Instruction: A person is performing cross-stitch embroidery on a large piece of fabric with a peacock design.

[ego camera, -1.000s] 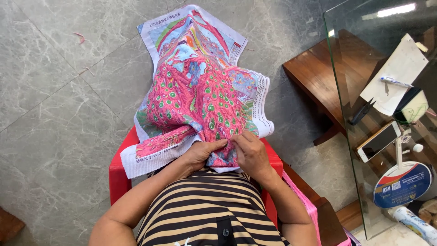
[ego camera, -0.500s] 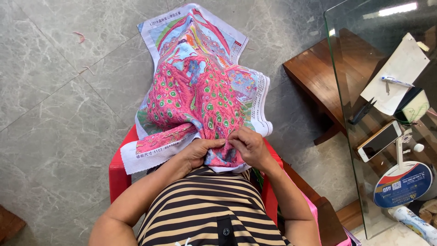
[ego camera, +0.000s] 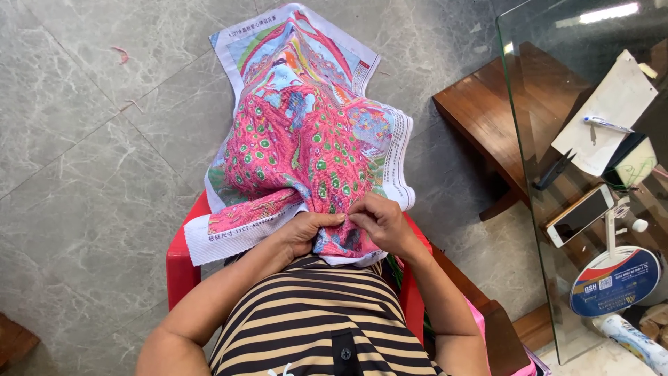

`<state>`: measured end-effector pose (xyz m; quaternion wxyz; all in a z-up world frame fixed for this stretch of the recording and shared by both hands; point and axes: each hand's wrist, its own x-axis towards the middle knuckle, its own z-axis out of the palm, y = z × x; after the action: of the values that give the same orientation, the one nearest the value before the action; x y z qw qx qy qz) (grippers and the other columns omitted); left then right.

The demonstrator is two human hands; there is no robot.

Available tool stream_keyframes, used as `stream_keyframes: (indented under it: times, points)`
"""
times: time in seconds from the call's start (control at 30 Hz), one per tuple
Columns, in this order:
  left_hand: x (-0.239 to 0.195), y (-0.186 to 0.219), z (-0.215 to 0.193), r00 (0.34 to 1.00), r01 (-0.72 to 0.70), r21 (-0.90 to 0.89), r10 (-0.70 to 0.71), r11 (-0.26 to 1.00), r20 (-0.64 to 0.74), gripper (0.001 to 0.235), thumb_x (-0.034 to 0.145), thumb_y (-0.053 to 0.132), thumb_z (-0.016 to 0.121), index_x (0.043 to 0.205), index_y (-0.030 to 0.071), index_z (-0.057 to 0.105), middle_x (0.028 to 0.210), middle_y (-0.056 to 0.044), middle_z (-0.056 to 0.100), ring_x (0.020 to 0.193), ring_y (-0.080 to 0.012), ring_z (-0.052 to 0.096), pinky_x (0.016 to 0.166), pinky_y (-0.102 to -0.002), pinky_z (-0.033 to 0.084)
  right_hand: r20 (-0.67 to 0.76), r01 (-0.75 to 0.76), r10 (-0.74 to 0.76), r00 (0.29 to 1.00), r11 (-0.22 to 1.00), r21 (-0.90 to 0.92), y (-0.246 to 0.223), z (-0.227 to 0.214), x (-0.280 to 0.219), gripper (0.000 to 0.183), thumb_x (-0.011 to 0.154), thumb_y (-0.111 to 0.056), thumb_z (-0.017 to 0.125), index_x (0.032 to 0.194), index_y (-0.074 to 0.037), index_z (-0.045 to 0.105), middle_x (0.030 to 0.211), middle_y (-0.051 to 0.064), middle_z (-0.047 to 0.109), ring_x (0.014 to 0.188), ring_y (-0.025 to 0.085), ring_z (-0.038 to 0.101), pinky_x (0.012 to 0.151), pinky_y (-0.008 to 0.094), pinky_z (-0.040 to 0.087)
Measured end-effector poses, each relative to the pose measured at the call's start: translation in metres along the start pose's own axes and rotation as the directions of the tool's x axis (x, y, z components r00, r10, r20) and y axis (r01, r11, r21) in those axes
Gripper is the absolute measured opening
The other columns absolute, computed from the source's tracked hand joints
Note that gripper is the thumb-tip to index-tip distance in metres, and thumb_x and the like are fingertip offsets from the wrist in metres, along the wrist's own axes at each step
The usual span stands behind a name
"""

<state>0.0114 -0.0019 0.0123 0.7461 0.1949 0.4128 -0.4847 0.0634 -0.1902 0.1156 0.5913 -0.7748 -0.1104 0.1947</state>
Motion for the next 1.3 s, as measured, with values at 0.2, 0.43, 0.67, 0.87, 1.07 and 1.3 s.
stream_keyframes:
  times: [0.2,0.43,0.67,0.87,1.07,1.3]
  points:
    - [-0.013,0.002,0.010,0.993,-0.087,0.053,0.082,0.995,0.081,0.034,0.084,0.005,0.079,0.117,-0.001,0.071,0.105,-0.018,0.075,0.095,-0.0357,0.074,0.083,-0.048,0.061,-0.038,-0.181,0.188,0.981,0.973,0.146,-0.017,-0.007,0.004,0.013,0.091,-0.005,0.078,0.101,-0.001,0.071,0.067,0.006,0.066,0.065,0.008,0.054,0.058,0.026,0.046]
    - [-0.023,0.006,0.019,0.983,-0.138,0.136,0.120,0.981,0.137,0.027,0.083,0.003,0.079,0.110,0.001,0.074,0.101,-0.016,0.076,0.093,-0.0314,0.074,0.083,-0.043,0.061,-0.147,0.038,-0.068,0.987,0.979,-0.199,0.022,-0.001,-0.025,0.005,0.095,-0.006,0.072,0.098,-0.007,0.076,0.085,0.010,0.068,0.076,0.026,0.071,0.072,0.034,0.058]
    - [-0.025,0.005,0.020,0.979,-0.163,0.167,0.139,0.972,0.148,0.025,0.084,0.005,0.079,0.108,0.000,0.075,0.097,-0.015,0.077,0.090,-0.0295,0.075,0.083,-0.039,0.061,-0.146,0.129,-0.165,0.975,0.965,-0.230,0.020,0.009,-0.023,0.005,0.095,-0.005,0.072,0.094,-0.007,0.076,0.079,0.009,0.067,0.071,0.028,0.070,0.068,0.036,0.058]
    - [-0.037,0.012,0.031,0.973,-0.208,0.193,0.181,0.959,0.145,0.026,0.082,0.006,0.082,0.107,0.001,0.076,0.097,-0.014,0.077,0.089,-0.0281,0.076,0.083,-0.038,0.061,-0.167,0.161,-0.279,0.946,0.848,-0.504,-0.011,0.020,-0.021,0.006,0.097,-0.008,0.068,0.097,-0.009,0.074,0.086,0.008,0.066,0.075,0.027,0.069,0.068,0.035,0.058]
    - [-0.018,-0.003,-0.001,0.976,-0.213,0.230,0.194,0.950,0.102,0.029,0.078,0.007,0.087,0.105,0.000,0.077,0.095,-0.014,0.077,0.087,-0.0280,0.076,0.084,-0.038,0.060,0.040,0.279,-0.462,0.886,0.462,-0.842,0.010,0.044,-0.017,0.015,0.101,-0.008,0.055,0.093,-0.012,0.067,0.082,0.005,0.052,0.065,0.024,0.058,0.060,0.036,0.051]
    - [0.004,-0.010,-0.018,0.976,-0.200,0.225,0.176,0.953,0.126,0.028,0.077,0.008,0.085,0.102,-0.001,0.076,0.092,-0.012,0.077,0.085,-0.0258,0.075,0.084,-0.038,0.058,-0.188,0.324,-0.367,0.911,0.919,-0.227,-0.021,0.034,-0.039,0.026,0.098,-0.005,0.055,0.073,-0.004,0.061,0.083,0.012,0.068,0.071,0.029,0.064,0.070,0.034,0.056]
